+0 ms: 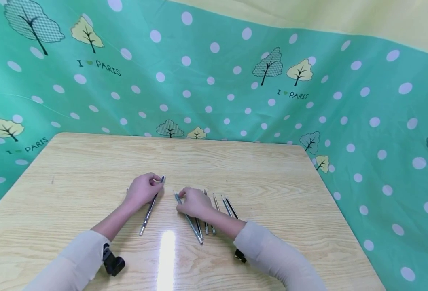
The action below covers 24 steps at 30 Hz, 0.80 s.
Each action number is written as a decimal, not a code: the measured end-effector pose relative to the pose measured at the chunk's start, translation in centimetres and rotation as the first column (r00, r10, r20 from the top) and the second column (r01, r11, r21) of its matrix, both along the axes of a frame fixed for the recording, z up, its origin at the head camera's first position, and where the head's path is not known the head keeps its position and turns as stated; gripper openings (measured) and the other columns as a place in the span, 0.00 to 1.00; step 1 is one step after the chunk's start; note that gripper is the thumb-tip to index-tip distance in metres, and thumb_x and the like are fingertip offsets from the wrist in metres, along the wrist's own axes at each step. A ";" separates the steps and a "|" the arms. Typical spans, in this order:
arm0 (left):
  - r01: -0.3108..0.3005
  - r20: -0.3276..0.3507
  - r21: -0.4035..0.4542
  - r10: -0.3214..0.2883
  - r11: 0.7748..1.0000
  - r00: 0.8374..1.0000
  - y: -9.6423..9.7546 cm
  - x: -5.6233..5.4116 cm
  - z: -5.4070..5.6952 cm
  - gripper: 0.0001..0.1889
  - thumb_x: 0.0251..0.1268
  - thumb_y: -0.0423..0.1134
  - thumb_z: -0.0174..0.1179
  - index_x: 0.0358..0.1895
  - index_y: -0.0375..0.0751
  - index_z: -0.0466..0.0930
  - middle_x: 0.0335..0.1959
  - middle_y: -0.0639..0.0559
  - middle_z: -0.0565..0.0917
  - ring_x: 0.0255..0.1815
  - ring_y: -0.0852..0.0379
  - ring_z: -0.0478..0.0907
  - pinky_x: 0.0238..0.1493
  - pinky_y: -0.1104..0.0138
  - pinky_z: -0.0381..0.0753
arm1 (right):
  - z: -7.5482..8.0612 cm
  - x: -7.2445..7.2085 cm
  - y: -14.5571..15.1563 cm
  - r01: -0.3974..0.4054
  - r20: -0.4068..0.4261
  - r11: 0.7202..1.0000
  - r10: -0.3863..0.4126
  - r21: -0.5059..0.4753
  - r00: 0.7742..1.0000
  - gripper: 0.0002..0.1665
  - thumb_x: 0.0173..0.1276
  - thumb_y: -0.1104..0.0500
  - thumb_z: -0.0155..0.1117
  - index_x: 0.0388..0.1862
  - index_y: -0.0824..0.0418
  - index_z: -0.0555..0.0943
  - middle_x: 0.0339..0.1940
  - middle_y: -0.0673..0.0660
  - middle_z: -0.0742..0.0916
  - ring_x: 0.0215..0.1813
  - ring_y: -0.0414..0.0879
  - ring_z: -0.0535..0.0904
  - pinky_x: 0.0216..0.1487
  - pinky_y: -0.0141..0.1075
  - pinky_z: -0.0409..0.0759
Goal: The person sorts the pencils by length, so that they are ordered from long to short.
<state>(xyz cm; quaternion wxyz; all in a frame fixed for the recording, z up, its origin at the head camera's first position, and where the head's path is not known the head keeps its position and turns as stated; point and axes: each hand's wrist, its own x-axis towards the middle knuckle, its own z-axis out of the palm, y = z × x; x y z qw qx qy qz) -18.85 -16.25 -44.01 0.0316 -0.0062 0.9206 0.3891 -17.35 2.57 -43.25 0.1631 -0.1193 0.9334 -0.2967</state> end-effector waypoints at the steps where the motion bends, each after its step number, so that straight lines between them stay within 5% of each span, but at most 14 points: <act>1: -0.003 0.002 0.007 0.003 1.000 1.000 0.0 0.0 0.0 0.17 0.60 0.41 0.56 0.48 0.34 0.77 0.31 0.47 0.82 0.16 0.61 0.73 0.18 0.70 0.71 | 0.1 0.0 0.1 0.012 0.016 1.000 -0.011 -0.028 1.000 0.24 0.52 0.58 0.66 0.50 0.58 0.78 0.10 0.44 0.72 0.13 0.37 0.63 0.12 0.27 0.59; 9: -0.016 0.008 0.036 0.016 0.999 1.000 0.0 -0.1 0.0 0.16 0.60 0.40 0.56 0.49 0.34 0.77 0.34 0.44 0.82 0.17 0.62 0.74 0.20 0.69 0.73 | 0.7 -0.2 0.9 0.101 0.142 0.975 -0.073 -0.198 0.987 0.16 0.54 0.60 0.66 0.44 0.62 0.81 0.20 0.48 0.82 0.18 0.40 0.76 0.20 0.27 0.74; 24: -0.047 0.053 0.228 0.036 0.973 0.998 0.3 -0.4 0.6 0.18 0.64 0.40 0.55 0.55 0.35 0.74 0.42 0.38 0.79 0.19 0.58 0.79 0.24 0.64 0.84 | 0.5 -1.0 1.4 0.234 0.298 0.881 -0.113 -0.411 0.948 0.13 0.61 0.62 0.61 0.46 0.62 0.78 0.24 0.51 0.79 0.21 0.41 0.74 0.21 0.32 0.81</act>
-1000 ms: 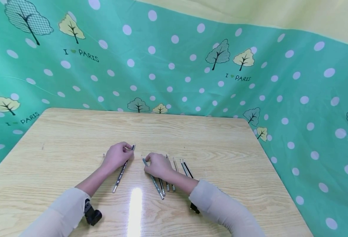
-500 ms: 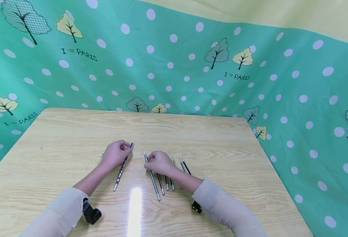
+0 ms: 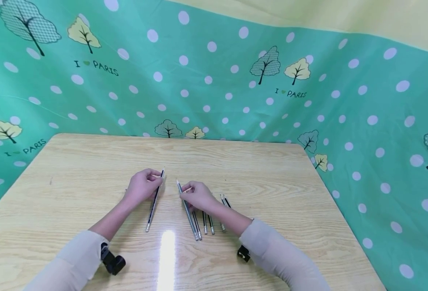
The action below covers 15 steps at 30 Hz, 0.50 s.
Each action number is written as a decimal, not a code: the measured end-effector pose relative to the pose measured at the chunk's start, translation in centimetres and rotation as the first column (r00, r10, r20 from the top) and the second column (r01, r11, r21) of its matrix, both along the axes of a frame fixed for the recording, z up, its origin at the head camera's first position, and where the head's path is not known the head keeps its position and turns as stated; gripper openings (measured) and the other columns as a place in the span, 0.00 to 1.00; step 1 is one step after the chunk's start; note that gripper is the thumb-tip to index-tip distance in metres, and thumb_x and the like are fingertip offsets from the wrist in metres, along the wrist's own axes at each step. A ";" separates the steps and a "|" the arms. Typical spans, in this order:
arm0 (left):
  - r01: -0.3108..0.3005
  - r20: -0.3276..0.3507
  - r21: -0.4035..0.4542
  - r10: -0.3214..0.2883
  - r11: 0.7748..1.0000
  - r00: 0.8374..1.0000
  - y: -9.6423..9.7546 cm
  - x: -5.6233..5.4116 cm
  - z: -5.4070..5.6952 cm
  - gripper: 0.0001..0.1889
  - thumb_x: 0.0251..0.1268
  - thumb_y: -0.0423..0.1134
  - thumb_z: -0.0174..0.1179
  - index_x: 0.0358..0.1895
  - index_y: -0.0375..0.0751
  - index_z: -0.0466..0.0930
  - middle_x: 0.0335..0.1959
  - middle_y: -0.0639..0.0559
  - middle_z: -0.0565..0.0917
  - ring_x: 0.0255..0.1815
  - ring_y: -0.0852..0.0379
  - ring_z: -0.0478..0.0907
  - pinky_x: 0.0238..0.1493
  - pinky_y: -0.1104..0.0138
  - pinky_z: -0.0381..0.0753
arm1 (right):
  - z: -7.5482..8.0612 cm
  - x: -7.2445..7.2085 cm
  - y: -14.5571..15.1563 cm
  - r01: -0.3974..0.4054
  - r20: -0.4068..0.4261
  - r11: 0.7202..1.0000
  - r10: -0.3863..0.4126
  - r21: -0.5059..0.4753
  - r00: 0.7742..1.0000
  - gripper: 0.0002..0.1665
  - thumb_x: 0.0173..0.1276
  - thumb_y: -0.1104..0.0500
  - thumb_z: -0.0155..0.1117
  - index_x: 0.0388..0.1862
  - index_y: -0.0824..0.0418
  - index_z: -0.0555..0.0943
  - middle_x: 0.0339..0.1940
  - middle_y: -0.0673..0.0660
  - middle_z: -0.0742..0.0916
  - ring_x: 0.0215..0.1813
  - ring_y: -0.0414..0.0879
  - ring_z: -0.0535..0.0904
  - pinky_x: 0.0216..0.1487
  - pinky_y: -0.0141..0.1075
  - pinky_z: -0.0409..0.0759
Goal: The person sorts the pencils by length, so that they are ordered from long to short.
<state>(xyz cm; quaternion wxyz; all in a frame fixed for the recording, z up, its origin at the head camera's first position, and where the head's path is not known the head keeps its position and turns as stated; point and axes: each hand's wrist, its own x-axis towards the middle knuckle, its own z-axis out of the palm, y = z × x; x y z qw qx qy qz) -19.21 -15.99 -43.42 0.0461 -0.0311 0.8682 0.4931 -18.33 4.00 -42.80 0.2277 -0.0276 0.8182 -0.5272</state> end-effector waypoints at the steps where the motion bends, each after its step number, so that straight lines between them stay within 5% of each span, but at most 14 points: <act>1: 0.001 0.001 0.017 -0.001 1.000 1.000 0.0 0.0 0.0 0.19 0.64 0.40 0.55 0.56 0.34 0.73 0.43 0.38 0.78 0.21 0.57 0.80 0.25 0.64 0.84 | 0.0 -0.1 0.0 0.003 0.003 1.000 -0.003 -0.011 1.000 0.13 0.62 0.62 0.61 0.46 0.62 0.78 0.24 0.52 0.79 0.21 0.41 0.74 0.21 0.32 0.81; 15: -0.007 0.018 0.183 0.004 0.983 1.000 1.1 -0.3 0.4 0.23 0.64 0.41 0.57 0.59 0.33 0.71 0.44 0.40 0.76 0.32 0.58 0.80 0.31 0.64 0.85 | 1.2 -0.8 0.9 0.049 0.013 0.992 -0.048 -0.117 0.999 0.16 0.61 0.62 0.60 0.49 0.63 0.77 0.22 0.52 0.78 0.19 0.41 0.75 0.24 0.36 0.83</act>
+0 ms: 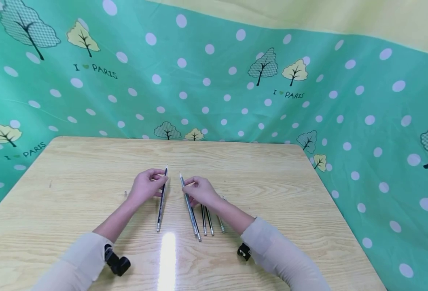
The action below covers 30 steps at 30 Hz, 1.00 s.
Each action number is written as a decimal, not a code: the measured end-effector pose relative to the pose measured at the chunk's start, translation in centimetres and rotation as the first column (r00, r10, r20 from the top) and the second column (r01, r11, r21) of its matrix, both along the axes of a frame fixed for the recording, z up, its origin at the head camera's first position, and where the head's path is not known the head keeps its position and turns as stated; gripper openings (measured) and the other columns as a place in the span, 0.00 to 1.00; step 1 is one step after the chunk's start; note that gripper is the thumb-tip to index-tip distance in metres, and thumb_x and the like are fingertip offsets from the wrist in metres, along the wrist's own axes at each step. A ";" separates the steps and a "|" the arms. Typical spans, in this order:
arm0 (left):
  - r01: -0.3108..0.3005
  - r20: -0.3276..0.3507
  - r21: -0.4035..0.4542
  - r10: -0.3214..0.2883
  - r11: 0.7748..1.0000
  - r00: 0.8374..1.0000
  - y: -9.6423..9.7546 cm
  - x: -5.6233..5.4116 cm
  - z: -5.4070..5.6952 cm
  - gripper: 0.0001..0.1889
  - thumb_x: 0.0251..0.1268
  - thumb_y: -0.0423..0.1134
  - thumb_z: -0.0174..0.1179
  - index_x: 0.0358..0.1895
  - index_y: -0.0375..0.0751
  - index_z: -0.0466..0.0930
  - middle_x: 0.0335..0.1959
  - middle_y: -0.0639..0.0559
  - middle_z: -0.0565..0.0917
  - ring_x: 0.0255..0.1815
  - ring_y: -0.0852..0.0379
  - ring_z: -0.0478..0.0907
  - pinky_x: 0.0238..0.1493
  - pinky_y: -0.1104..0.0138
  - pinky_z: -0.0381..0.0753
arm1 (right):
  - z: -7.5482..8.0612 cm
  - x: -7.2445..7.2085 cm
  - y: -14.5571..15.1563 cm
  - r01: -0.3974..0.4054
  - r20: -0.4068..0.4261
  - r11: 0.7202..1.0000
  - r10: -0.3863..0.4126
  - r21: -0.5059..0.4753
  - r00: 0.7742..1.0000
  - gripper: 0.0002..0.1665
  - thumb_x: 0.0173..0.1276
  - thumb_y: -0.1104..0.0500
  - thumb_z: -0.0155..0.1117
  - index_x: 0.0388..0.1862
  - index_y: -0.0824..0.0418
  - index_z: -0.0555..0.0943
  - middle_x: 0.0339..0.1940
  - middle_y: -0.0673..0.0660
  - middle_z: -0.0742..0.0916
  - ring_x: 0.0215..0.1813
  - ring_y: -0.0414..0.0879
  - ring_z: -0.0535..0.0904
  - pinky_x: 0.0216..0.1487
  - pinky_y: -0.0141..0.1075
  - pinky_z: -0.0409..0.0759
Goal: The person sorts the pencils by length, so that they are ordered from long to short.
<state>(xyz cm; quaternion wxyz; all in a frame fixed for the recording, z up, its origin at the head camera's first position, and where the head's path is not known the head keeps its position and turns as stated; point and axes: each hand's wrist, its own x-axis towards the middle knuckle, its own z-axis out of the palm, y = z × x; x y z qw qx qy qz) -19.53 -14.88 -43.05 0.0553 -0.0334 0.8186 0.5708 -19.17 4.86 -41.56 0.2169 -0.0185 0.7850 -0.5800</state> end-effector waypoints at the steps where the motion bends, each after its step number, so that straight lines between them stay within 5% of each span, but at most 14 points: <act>1: -0.003 0.005 0.010 0.003 1.000 1.000 0.1 0.0 0.0 0.22 0.64 0.41 0.57 0.59 0.33 0.71 0.44 0.40 0.76 0.32 0.58 0.80 0.32 0.64 0.85 | 0.1 -0.1 0.1 0.003 0.000 1.000 -0.003 -0.001 1.000 0.16 0.61 0.61 0.61 0.49 0.62 0.77 0.22 0.52 0.78 0.19 0.41 0.75 0.25 0.36 0.83; 19: -0.050 0.004 0.191 0.050 0.980 0.999 2.0 -0.5 0.4 0.23 0.63 0.41 0.59 0.58 0.34 0.71 0.39 0.48 0.76 0.31 0.59 0.82 0.33 0.64 0.85 | 0.8 -1.5 1.1 0.139 -0.025 0.976 -0.145 -0.167 0.989 0.18 0.64 0.59 0.60 0.52 0.63 0.76 0.25 0.50 0.78 0.22 0.40 0.76 0.22 0.29 0.80; 30: -0.067 -0.006 0.199 0.070 0.978 0.998 3.1 -0.6 0.9 0.21 0.62 0.42 0.60 0.56 0.37 0.72 0.39 0.47 0.78 0.29 0.61 0.81 0.32 0.63 0.85 | 0.4 -1.4 0.8 0.168 -0.007 0.965 -0.173 -0.200 0.985 0.18 0.62 0.60 0.62 0.51 0.62 0.77 0.25 0.50 0.80 0.22 0.40 0.76 0.24 0.30 0.81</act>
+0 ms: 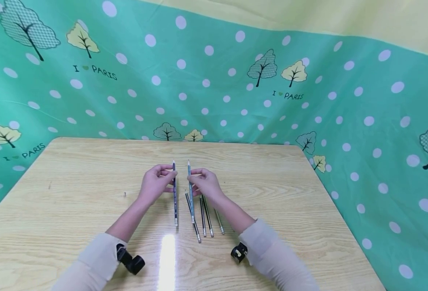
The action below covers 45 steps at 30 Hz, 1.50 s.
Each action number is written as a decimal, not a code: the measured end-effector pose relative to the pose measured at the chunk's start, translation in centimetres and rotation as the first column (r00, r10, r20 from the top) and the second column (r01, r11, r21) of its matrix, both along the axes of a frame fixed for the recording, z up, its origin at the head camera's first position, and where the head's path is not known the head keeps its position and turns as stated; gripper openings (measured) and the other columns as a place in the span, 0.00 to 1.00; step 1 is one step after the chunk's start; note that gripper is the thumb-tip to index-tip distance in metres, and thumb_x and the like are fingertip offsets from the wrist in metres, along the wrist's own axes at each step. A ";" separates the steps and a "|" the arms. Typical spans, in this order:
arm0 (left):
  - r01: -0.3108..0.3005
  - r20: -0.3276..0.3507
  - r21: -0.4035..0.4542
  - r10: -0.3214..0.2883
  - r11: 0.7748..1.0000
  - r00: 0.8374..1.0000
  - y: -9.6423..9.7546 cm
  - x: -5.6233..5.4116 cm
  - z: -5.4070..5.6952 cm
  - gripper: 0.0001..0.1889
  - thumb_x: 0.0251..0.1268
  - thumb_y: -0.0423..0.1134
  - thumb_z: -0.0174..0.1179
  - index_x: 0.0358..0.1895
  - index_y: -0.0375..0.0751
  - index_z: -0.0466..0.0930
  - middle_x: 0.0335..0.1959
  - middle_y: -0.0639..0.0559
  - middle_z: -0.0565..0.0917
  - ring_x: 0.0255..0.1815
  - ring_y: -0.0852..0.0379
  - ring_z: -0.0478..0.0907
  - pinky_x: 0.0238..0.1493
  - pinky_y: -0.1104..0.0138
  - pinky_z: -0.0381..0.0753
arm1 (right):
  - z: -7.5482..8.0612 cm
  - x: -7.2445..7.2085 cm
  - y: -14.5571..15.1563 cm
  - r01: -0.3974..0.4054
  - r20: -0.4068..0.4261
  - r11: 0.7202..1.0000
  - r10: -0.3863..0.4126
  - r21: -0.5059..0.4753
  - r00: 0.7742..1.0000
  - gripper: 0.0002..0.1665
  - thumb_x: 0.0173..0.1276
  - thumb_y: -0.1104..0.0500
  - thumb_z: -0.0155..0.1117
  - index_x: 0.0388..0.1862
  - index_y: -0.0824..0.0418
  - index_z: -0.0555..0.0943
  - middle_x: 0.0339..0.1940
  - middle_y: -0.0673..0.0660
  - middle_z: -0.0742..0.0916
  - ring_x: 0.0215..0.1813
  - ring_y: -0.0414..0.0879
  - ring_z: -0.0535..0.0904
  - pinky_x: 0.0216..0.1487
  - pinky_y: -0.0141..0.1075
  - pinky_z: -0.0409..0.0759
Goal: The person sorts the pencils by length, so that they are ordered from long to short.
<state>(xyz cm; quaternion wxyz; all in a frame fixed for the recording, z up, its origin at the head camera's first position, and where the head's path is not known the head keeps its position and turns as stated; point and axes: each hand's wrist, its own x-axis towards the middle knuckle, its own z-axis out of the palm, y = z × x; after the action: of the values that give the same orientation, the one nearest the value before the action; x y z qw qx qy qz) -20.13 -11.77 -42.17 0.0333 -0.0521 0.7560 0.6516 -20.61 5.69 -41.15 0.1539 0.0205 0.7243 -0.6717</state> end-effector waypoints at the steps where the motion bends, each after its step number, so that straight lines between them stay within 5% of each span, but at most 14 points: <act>1: 0.003 -0.002 0.000 -0.003 1.000 1.000 0.1 0.0 0.0 0.21 0.62 0.42 0.60 0.56 0.37 0.72 0.40 0.47 0.78 0.29 0.62 0.81 0.32 0.63 0.85 | -0.1 0.0 0.0 0.005 -0.002 1.000 -0.005 0.000 1.000 0.18 0.62 0.59 0.63 0.51 0.62 0.77 0.25 0.50 0.80 0.22 0.40 0.76 0.25 0.31 0.81; 10: 0.010 0.002 0.033 -0.010 0.999 1.000 0.5 -0.1 0.1 0.21 0.62 0.41 0.61 0.56 0.36 0.72 0.39 0.47 0.78 0.29 0.61 0.81 0.32 0.63 0.85 | -0.6 0.2 -0.2 0.036 -0.004 0.999 -0.036 -0.010 0.999 0.17 0.62 0.59 0.63 0.50 0.60 0.78 0.25 0.49 0.81 0.23 0.41 0.77 0.41 0.48 0.84; 22: 0.020 0.004 0.038 -0.020 0.999 1.000 0.6 0.1 0.1 0.22 0.62 0.42 0.61 0.56 0.34 0.71 0.38 0.47 0.78 0.29 0.61 0.81 0.32 0.64 0.85 | -1.0 0.2 -0.4 0.041 -0.002 0.999 -0.041 -0.002 0.999 0.17 0.62 0.59 0.64 0.50 0.60 0.78 0.25 0.49 0.80 0.23 0.41 0.77 0.42 0.49 0.84; 32: 0.028 -0.001 0.050 -0.028 0.998 1.000 0.8 -0.1 0.1 0.22 0.62 0.41 0.61 0.56 0.35 0.71 0.39 0.47 0.77 0.30 0.61 0.81 0.33 0.63 0.85 | -0.8 0.3 -0.6 0.031 -0.015 0.999 -0.031 -0.018 0.999 0.18 0.62 0.59 0.64 0.50 0.61 0.78 0.24 0.49 0.80 0.22 0.40 0.77 0.28 0.34 0.83; 45: 0.033 -0.004 0.031 -0.033 0.999 0.999 0.9 -0.1 0.1 0.21 0.62 0.41 0.61 0.56 0.36 0.72 0.40 0.45 0.78 0.30 0.60 0.81 0.32 0.63 0.85 | -0.7 0.4 -0.8 0.026 -0.006 0.999 -0.026 0.018 1.000 0.18 0.63 0.58 0.63 0.52 0.60 0.77 0.27 0.50 0.81 0.23 0.40 0.77 0.26 0.31 0.82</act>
<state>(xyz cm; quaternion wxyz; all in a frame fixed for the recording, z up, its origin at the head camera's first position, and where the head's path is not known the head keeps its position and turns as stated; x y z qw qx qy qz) -20.27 -10.90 -42.04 0.0437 -0.0381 0.7467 0.6626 -20.19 4.88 -41.87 0.1428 0.0292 0.7306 -0.6670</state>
